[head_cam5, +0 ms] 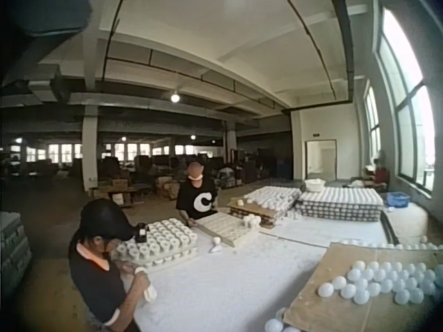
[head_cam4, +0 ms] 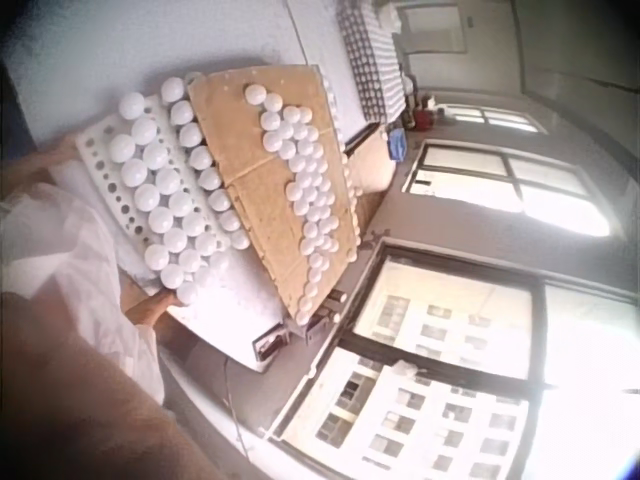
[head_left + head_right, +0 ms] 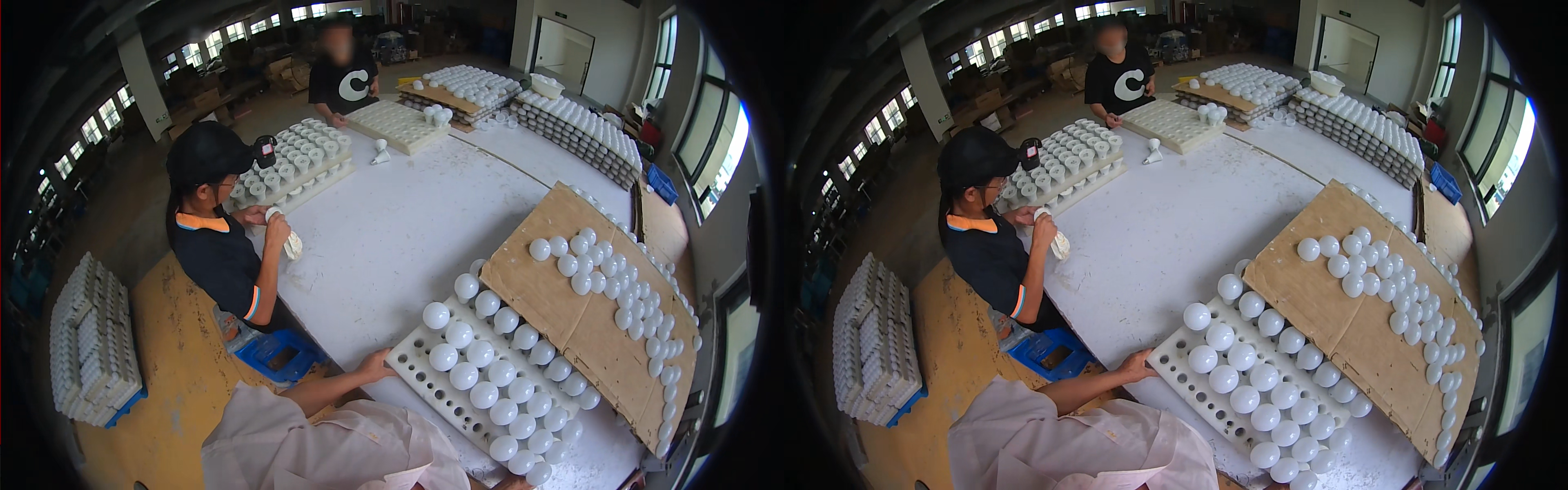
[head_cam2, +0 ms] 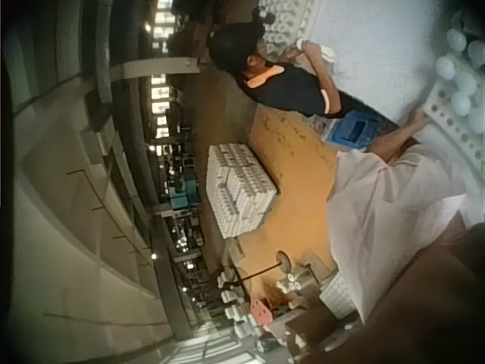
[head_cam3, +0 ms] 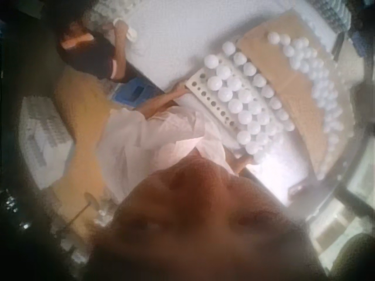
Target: The person assembles light bulbs by taking bulb bases and dome covers from trays on the table and fitting the covers onto the bases by hand.
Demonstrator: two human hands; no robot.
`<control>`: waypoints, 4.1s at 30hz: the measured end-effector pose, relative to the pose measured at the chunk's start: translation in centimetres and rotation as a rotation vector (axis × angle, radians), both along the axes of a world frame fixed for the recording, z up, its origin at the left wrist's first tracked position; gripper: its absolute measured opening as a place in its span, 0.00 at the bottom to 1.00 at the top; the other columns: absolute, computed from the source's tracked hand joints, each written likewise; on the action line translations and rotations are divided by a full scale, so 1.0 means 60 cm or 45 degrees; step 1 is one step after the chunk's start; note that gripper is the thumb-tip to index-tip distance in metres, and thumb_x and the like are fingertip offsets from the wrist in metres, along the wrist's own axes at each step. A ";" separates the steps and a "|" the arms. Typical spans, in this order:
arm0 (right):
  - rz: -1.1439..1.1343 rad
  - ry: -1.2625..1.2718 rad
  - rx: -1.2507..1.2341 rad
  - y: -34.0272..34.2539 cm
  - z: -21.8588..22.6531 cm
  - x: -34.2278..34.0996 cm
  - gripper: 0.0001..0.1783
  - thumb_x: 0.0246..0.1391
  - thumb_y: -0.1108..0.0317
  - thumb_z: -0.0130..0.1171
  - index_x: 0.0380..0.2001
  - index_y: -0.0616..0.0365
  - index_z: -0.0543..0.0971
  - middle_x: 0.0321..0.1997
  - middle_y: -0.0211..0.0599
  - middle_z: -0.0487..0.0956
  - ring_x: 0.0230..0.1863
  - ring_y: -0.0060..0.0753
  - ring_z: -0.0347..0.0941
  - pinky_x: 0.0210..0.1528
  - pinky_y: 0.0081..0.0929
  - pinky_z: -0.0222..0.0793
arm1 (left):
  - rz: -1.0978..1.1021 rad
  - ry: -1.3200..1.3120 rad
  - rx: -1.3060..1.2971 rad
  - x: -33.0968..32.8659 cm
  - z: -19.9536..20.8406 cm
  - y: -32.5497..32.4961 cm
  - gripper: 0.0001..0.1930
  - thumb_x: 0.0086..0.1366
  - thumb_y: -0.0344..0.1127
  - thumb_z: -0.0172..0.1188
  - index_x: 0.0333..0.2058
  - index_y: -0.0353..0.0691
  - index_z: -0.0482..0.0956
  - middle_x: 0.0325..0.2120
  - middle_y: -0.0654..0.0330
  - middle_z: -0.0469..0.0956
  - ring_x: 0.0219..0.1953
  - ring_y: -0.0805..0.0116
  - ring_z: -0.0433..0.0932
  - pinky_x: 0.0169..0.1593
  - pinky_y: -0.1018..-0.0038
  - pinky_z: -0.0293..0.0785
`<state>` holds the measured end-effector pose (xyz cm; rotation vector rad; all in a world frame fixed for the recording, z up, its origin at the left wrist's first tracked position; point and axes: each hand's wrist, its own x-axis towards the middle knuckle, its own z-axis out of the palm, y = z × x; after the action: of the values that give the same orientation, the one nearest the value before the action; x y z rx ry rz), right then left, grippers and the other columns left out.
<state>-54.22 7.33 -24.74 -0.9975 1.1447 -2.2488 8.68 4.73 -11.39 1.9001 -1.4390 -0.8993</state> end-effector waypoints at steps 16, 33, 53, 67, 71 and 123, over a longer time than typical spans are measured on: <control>0.476 -0.237 -0.515 0.131 0.013 -0.076 0.31 0.44 0.59 0.67 0.52 0.57 0.71 0.51 0.51 0.71 0.53 0.47 0.67 0.53 0.43 0.71 | -0.114 -0.040 0.004 0.027 -0.022 0.005 0.39 0.44 0.47 0.71 0.53 0.36 0.67 0.48 0.45 0.73 0.51 0.51 0.73 0.54 0.62 0.68; -0.644 -0.280 0.546 0.018 0.434 0.229 0.37 0.48 0.62 0.66 0.56 0.66 0.62 0.56 0.51 0.67 0.53 0.48 0.69 0.51 0.42 0.72 | 0.041 0.132 -0.005 0.075 0.002 0.032 0.25 0.53 0.28 0.54 0.53 0.34 0.70 0.47 0.45 0.75 0.47 0.49 0.76 0.52 0.63 0.71; -0.314 -0.505 0.433 0.037 0.381 0.170 0.32 0.50 0.62 0.63 0.55 0.56 0.62 0.45 0.40 0.71 0.43 0.44 0.74 0.37 0.32 0.76 | -0.111 -0.821 -0.005 0.333 0.001 -0.230 0.37 0.49 0.26 0.67 0.58 0.36 0.60 0.54 0.47 0.69 0.56 0.49 0.67 0.59 0.61 0.65; -0.387 -0.348 0.522 0.073 0.440 0.217 0.37 0.52 0.63 0.62 0.61 0.56 0.57 0.49 0.47 0.73 0.40 0.42 0.78 0.31 0.29 0.78 | -0.019 -0.661 0.027 0.244 -0.012 -0.268 0.30 0.51 0.37 0.69 0.50 0.34 0.68 0.41 0.44 0.77 0.43 0.49 0.78 0.47 0.64 0.75; 0.030 -0.325 0.426 0.084 0.489 0.259 0.36 0.52 0.68 0.60 0.61 0.56 0.56 0.52 0.50 0.71 0.43 0.44 0.78 0.35 0.30 0.82 | 0.262 0.068 0.171 0.210 0.050 -0.211 0.28 0.55 0.38 0.67 0.51 0.31 0.67 0.42 0.47 0.77 0.43 0.58 0.79 0.44 0.69 0.75; 1.122 1.511 0.529 -0.035 0.542 0.685 0.45 0.31 0.60 0.75 0.55 0.58 0.65 0.50 0.47 0.73 0.48 0.51 0.73 0.47 0.40 0.73 | -0.855 0.995 0.556 0.001 0.306 -0.015 0.23 0.48 0.38 0.73 0.39 0.28 0.79 0.27 0.60 0.79 0.22 0.77 0.75 0.22 0.81 0.73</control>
<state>-13.11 5.24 7.77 -2.1466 1.1025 -0.5980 8.71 3.81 6.98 1.0324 -1.4215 -2.1196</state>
